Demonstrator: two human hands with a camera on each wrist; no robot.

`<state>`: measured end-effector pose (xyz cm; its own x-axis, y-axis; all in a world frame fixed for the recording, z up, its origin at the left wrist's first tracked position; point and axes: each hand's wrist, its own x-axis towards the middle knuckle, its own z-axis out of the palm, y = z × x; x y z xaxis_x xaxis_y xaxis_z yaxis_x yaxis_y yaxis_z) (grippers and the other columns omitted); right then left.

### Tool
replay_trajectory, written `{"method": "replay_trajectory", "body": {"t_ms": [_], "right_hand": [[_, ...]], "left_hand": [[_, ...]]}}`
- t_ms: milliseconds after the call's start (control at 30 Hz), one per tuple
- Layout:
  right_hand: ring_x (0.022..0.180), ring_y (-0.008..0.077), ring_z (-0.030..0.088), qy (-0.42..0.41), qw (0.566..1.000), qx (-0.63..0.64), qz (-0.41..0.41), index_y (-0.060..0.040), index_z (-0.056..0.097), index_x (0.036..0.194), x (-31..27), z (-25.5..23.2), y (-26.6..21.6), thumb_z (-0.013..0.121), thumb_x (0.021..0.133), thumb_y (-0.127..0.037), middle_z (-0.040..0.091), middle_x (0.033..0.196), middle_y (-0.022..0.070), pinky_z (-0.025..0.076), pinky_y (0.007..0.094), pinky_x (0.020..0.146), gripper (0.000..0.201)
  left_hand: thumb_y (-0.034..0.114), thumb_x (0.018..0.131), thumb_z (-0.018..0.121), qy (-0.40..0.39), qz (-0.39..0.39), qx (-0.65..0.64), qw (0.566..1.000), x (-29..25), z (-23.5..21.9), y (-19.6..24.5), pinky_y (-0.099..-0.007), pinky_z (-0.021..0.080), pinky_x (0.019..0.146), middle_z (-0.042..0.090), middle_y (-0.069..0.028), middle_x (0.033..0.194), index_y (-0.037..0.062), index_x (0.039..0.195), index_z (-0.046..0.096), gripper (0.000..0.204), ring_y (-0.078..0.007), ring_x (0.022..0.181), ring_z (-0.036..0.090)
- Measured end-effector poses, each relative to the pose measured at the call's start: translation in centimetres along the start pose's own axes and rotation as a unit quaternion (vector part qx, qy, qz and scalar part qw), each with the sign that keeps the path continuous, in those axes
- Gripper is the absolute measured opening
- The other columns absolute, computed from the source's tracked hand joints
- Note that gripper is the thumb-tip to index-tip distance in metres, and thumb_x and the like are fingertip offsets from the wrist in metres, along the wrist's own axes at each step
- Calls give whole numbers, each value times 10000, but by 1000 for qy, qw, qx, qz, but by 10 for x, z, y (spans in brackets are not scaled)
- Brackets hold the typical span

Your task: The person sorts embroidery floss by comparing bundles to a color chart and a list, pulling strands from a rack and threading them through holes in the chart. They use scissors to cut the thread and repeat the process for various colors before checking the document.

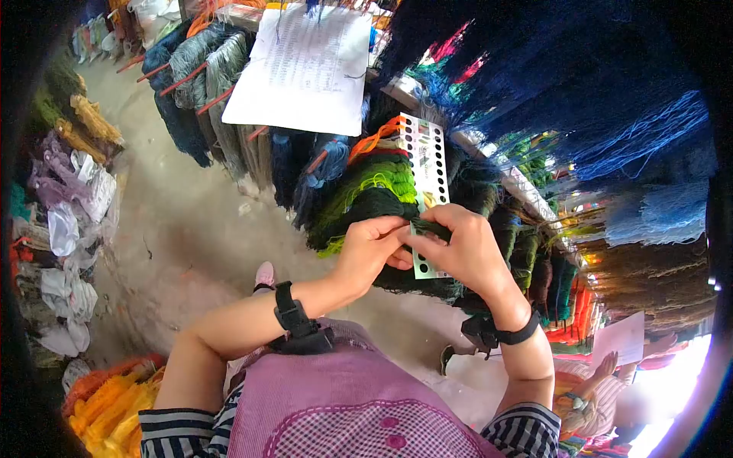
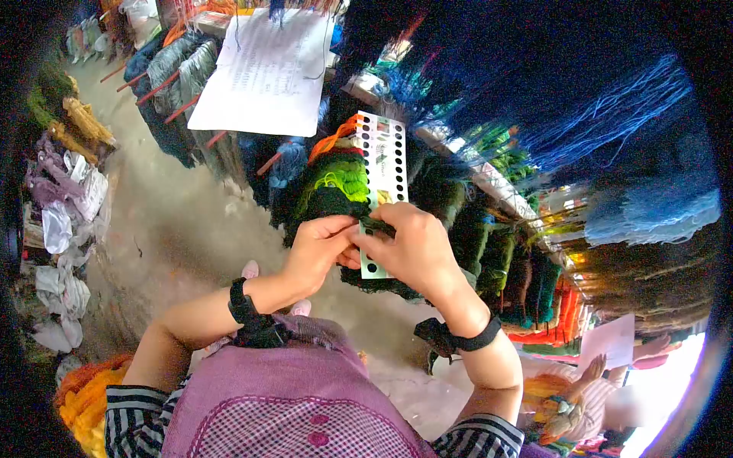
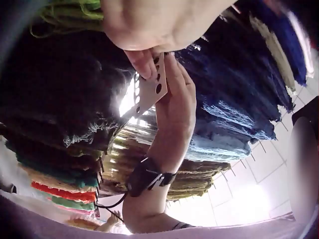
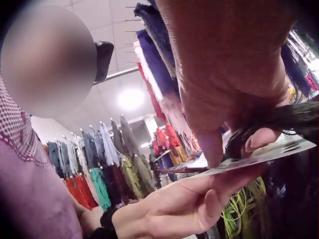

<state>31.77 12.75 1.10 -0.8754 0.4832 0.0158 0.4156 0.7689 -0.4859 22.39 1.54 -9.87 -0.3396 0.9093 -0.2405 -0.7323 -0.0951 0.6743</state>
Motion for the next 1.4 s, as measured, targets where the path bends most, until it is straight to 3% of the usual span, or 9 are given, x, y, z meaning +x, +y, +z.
{"method": "replay_trajectory", "body": {"t_ms": [300,600,833,933,967,1067,1167,1233,1400], "right_hand": [[767,321,687,-32,997,12,66,13,622,993,-5,-7,12,721,730,-246,678,834,194,535,390,724,383],[772,252,701,-57,986,103,118,16,645,1017,-8,-8,10,733,748,-241,689,846,183,528,346,733,382],[658,147,678,-61,983,144,92,0,713,919,-16,-13,11,701,797,-151,688,731,138,518,287,632,195],[596,110,658,-61,976,186,95,-1,721,892,-27,-18,3,706,797,-106,680,689,122,508,255,584,143],[661,186,691,-78,976,163,124,2,714,913,-26,-19,0,714,788,-112,683,721,133,528,289,607,170],[726,312,683,33,995,85,-45,-13,656,992,-25,-7,1,710,753,-74,674,816,151,539,364,627,252],[766,408,634,75,997,-5,1,-43,561,1051,-24,-7,-9,695,715,-27,612,977,184,528,431,654,362],[789,419,604,48,989,16,-136,-61,502,1064,-22,-4,2,676,698,8,528,1046,199,512,446,659,411],[936,279,549,-146,961,209,-106,-64,532,1091,-7,-17,11,608,880,-71,513,1042,121,469,342,835,225]], "left_hand": [[109,887,578,90,-40,46,994,-12,-36,14,-299,568,643,678,-173,955,-47,1127,536,290,-225,739,695],[149,956,576,41,-31,28,998,-25,-34,32,-296,556,731,668,-107,1042,20,1006,603,140,-187,824,667],[162,939,589,-88,-52,-208,973,-37,-20,46,-299,434,645,626,-92,997,85,886,580,94,-169,765,523],[261,975,531,-191,-89,-154,966,-41,-19,48,-237,469,578,637,-119,1137,84,1084,545,208,-185,784,654],[258,986,497,-224,-115,-131,959,-43,-15,51,-224,466,538,630,-129,1188,82,1200,522,278,-194,767,680],[157,970,405,-229,-177,65,955,-39,8,64,-184,427,398,623,-122,1221,111,1513,165,596,-203,698,712],[132,969,443,-224,-155,173,946,-30,12,56,-184,455,408,646,-140,1163,95,1446,273,508,-197,673,707],[125,962,462,-223,-156,214,938,-19,10,50,-187,457,413,646,-148,1155,78,1409,306,476,-197,683,709],[198,950,556,-229,-158,134,951,-17,4,59,-201,439,446,672,-113,1053,73,1244,438,341,-206,789,717]]}}
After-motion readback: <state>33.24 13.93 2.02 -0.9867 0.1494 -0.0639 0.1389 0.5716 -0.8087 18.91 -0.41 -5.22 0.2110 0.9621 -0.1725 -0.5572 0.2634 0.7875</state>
